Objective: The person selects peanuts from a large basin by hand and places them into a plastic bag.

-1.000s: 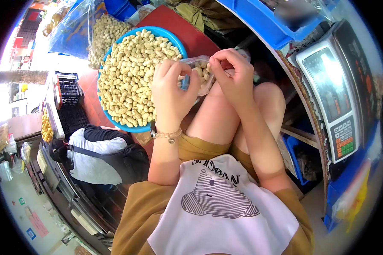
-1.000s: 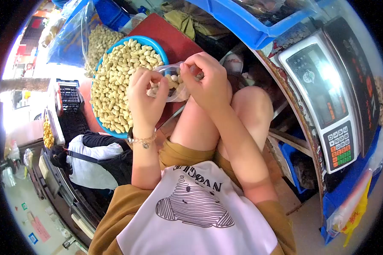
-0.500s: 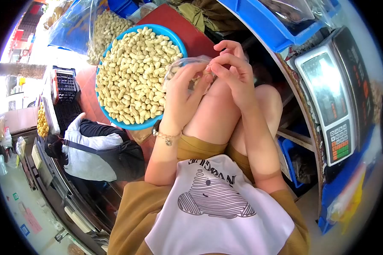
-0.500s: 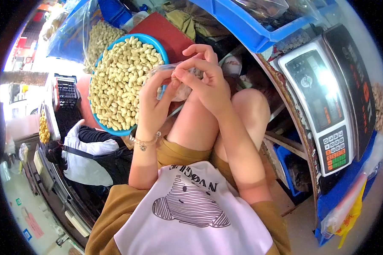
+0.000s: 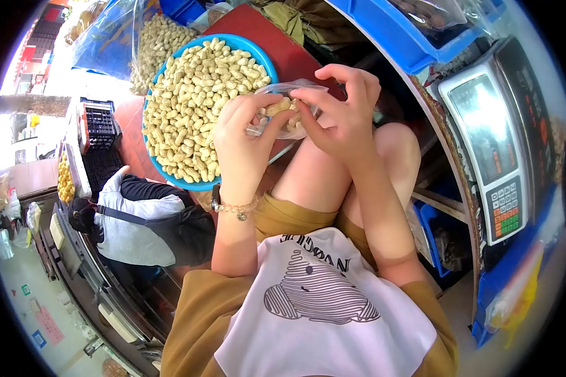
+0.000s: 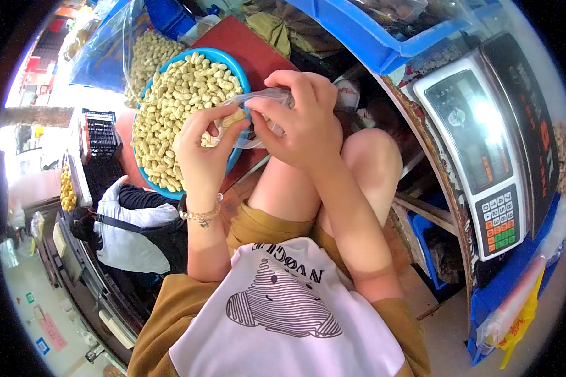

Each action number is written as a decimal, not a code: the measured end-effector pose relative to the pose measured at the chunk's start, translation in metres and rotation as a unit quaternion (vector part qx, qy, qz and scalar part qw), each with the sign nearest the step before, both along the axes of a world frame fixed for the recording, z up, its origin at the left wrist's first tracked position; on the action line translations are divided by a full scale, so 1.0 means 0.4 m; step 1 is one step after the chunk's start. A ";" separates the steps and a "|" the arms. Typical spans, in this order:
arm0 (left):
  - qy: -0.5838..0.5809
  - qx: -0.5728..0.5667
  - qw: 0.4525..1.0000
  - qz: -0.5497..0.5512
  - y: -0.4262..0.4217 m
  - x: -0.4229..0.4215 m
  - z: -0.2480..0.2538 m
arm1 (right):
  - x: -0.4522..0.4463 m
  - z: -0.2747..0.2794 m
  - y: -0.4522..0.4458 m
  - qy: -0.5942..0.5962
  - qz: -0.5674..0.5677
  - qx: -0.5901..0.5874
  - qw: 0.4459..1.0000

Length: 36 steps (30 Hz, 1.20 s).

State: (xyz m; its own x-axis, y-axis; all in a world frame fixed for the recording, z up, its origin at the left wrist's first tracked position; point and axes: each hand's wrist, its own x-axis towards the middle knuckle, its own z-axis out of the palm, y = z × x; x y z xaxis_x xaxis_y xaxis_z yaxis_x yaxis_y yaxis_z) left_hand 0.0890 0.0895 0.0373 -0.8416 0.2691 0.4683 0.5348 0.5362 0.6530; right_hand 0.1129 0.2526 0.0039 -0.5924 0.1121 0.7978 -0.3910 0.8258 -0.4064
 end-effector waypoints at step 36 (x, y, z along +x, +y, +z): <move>-0.349 0.372 0.845 -0.160 0.026 0.002 -0.012 | 0.006 0.004 -0.009 -0.035 0.048 -0.220 0.974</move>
State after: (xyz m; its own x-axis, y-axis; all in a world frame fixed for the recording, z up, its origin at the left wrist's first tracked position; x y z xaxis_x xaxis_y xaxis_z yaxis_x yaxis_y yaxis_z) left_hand 0.0900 0.1001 0.0325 -0.9224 0.3854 0.0273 -0.0809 -0.2617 0.9617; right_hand 0.1151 0.2492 0.0056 -0.6688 0.3742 0.6425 -0.4167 0.5270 -0.7407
